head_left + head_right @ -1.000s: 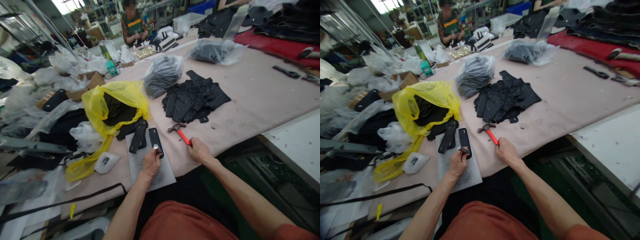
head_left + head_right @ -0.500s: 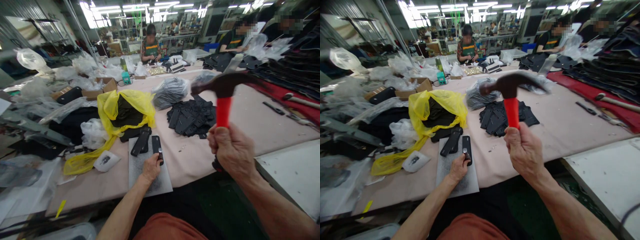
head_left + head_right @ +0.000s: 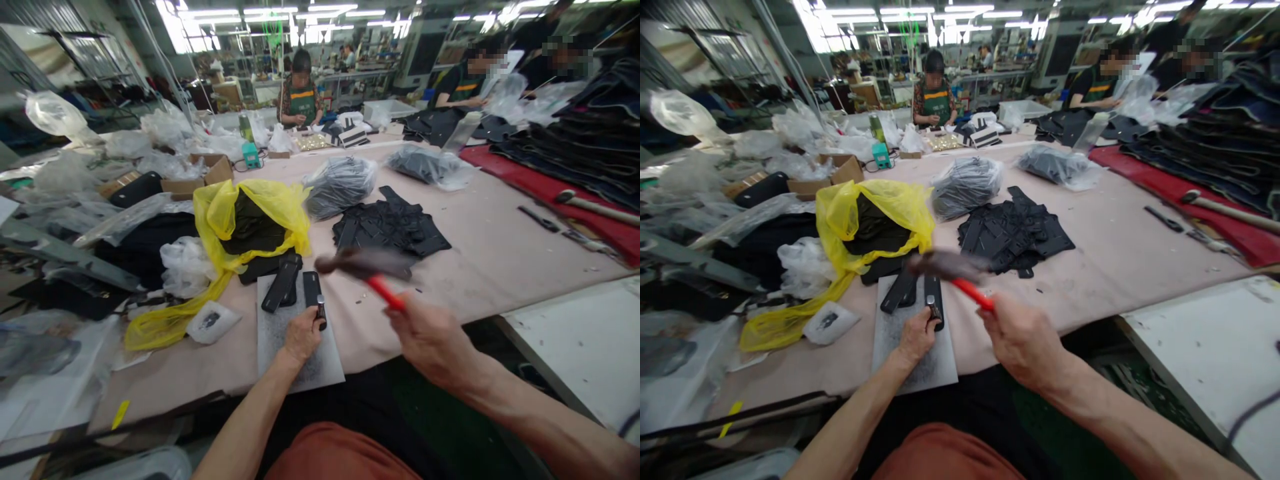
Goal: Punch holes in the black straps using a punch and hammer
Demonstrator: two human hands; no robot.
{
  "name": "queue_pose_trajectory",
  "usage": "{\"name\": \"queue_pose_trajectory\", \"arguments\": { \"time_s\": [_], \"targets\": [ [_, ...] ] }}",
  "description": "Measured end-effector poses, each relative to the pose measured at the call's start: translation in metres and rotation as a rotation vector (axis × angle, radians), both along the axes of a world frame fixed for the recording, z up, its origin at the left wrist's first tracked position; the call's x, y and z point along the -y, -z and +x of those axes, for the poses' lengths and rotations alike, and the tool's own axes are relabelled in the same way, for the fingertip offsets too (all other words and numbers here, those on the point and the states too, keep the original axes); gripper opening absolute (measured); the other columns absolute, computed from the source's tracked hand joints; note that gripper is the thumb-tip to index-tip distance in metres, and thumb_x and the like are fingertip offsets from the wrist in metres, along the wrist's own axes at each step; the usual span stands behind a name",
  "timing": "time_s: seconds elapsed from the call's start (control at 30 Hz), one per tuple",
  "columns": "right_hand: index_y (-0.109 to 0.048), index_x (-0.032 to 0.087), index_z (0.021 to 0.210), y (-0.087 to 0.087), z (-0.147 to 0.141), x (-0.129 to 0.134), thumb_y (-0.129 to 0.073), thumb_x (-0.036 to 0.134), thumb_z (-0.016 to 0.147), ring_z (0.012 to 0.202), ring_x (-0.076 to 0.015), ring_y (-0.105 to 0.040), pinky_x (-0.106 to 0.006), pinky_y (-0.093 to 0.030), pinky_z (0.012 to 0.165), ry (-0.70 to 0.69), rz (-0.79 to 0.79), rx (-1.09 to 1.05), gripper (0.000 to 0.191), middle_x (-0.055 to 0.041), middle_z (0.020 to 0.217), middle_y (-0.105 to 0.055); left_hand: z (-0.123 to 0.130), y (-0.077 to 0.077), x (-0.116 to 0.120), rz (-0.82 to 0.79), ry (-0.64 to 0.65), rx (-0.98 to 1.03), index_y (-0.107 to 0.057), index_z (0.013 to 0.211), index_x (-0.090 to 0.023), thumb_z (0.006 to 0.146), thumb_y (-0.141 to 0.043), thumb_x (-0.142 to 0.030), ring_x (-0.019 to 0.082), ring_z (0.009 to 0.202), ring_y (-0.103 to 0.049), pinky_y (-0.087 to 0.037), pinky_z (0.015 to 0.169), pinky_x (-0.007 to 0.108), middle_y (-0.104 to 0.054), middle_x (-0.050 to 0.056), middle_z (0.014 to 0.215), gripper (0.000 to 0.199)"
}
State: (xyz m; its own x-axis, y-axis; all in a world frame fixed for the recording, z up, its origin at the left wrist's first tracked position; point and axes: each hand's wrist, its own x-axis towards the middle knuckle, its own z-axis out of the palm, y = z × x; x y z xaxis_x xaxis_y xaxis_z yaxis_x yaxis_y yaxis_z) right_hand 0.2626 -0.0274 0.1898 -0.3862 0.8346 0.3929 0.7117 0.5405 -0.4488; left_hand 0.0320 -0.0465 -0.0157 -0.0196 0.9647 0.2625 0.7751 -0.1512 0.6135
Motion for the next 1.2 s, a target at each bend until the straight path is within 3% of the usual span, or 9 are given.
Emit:
{"name": "queue_pose_trajectory", "arguments": {
  "time_s": [0.1, 0.27, 0.37, 0.47, 0.6, 0.77, 0.87, 1.0, 1.2],
  "targets": [
    [-0.045, 0.023, 0.069, 0.0, 0.003, -0.004, -0.043, 0.042, 0.093, 0.041, -0.0109, -0.032, -0.029, -0.018, 0.046, -0.092, -0.187, 0.235, 0.031, 0.0019, 0.051, -0.045, 0.001, -0.001, 0.0, 0.017, 0.003, 0.004, -0.06, 0.094, -0.021, 0.086, -0.055, -0.014, 0.02, 0.08, -0.067, -0.05, 0.07, 0.029, -0.07, 0.004, 0.081, 0.011],
    [-0.046, 0.025, 0.083, -0.011, -0.001, -0.001, -0.033, 0.047, 0.097, 0.048, -0.0147, -0.043, -0.029, -0.029, 0.048, 0.146, -0.041, -0.332, 0.029, 0.0006, 0.06, -0.048, 0.001, 0.0, -0.001, 0.038, -0.009, -0.012, -0.061, 0.094, -0.02, 0.085, -0.056, -0.015, 0.022, 0.079, -0.068, -0.05, 0.069, 0.031, -0.07, 0.006, 0.081, 0.011],
    [-0.045, 0.024, 0.073, 0.003, 0.0, 0.001, -0.039, 0.054, 0.092, 0.044, -0.0137, -0.034, -0.03, -0.021, 0.047, 0.056, -0.192, -0.106, 0.036, -0.0002, 0.054, -0.045, 0.0, 0.003, -0.001, 0.018, 0.001, -0.008, -0.061, 0.094, -0.02, 0.086, -0.056, -0.016, 0.022, 0.08, -0.068, -0.051, 0.071, 0.03, -0.07, 0.006, 0.083, 0.01],
    [-0.047, 0.023, 0.071, 0.023, 0.011, -0.004, -0.045, 0.05, 0.089, 0.044, -0.0125, -0.03, -0.031, -0.018, 0.05, -0.002, -0.389, 0.213, 0.033, 0.0, 0.053, -0.045, -0.001, 0.004, -0.002, 0.007, 0.01, 0.005, -0.062, 0.093, -0.02, 0.087, -0.054, -0.017, 0.021, 0.082, -0.068, -0.052, 0.073, 0.031, -0.071, 0.006, 0.086, 0.01],
    [-0.046, 0.022, 0.074, 0.063, 0.028, -0.023, -0.037, 0.048, 0.093, 0.053, -0.0136, -0.04, -0.028, -0.025, 0.054, 0.113, -0.502, 0.061, 0.033, 0.0009, 0.059, -0.048, -0.001, 0.005, -0.003, 0.017, 0.012, 0.019, -0.063, 0.096, -0.02, 0.087, -0.055, -0.019, 0.022, 0.085, -0.068, -0.053, 0.076, 0.033, -0.072, 0.007, 0.09, 0.012],
    [-0.052, 0.02, 0.078, 0.143, 0.031, -0.048, -0.034, 0.038, 0.095, 0.055, -0.0134, -0.044, -0.026, -0.031, 0.055, 0.215, -0.76, -0.061, 0.031, 0.0016, 0.059, -0.049, -0.004, 0.006, -0.003, -0.026, 0.013, 0.056, -0.063, 0.102, -0.02, 0.089, -0.052, -0.021, 0.023, 0.089, -0.069, -0.054, 0.08, 0.035, -0.072, 0.007, 0.092, 0.017],
    [-0.059, 0.016, 0.102, 0.168, 0.018, -0.052, -0.039, 0.029, 0.095, 0.071, -0.0174, -0.053, -0.029, -0.038, 0.066, 0.252, -0.648, 0.061, 0.025, -0.0073, 0.083, -0.061, -0.005, 0.005, -0.003, -0.056, 0.016, 0.076, -0.062, 0.105, -0.021, 0.089, -0.052, -0.023, 0.023, 0.092, -0.069, -0.055, 0.082, 0.036, -0.073, 0.007, 0.098, 0.019],
    [-0.052, 0.019, 0.128, 0.168, -0.018, -0.045, -0.055, 0.024, 0.087, 0.11, -0.0275, -0.049, -0.04, -0.039, 0.091, 0.078, -0.284, 0.096, 0.041, -0.0146, 0.125, -0.053, -0.004, 0.0, -0.003, -0.066, 0.026, 0.109, -0.062, 0.107, -0.022, 0.089, -0.052, -0.022, 0.023, 0.096, -0.069, -0.055, 0.086, 0.037, -0.072, 0.007, 0.104, 0.021],
    [-0.059, 0.023, 0.122, 0.185, -0.068, -0.027, -0.06, 0.018, 0.083, 0.114, -0.0242, -0.049, -0.04, -0.039, 0.095, -0.111, -0.351, -0.11, 0.039, -0.0077, 0.125, -0.055, -0.002, -0.009, -0.006, -0.092, -0.007, 0.164, -0.064, 0.106, -0.019, 0.088, -0.049, -0.022, 0.023, 0.099, -0.068, -0.055, 0.088, 0.037, -0.072, 0.008, 0.105, 0.023]
  ]
}}
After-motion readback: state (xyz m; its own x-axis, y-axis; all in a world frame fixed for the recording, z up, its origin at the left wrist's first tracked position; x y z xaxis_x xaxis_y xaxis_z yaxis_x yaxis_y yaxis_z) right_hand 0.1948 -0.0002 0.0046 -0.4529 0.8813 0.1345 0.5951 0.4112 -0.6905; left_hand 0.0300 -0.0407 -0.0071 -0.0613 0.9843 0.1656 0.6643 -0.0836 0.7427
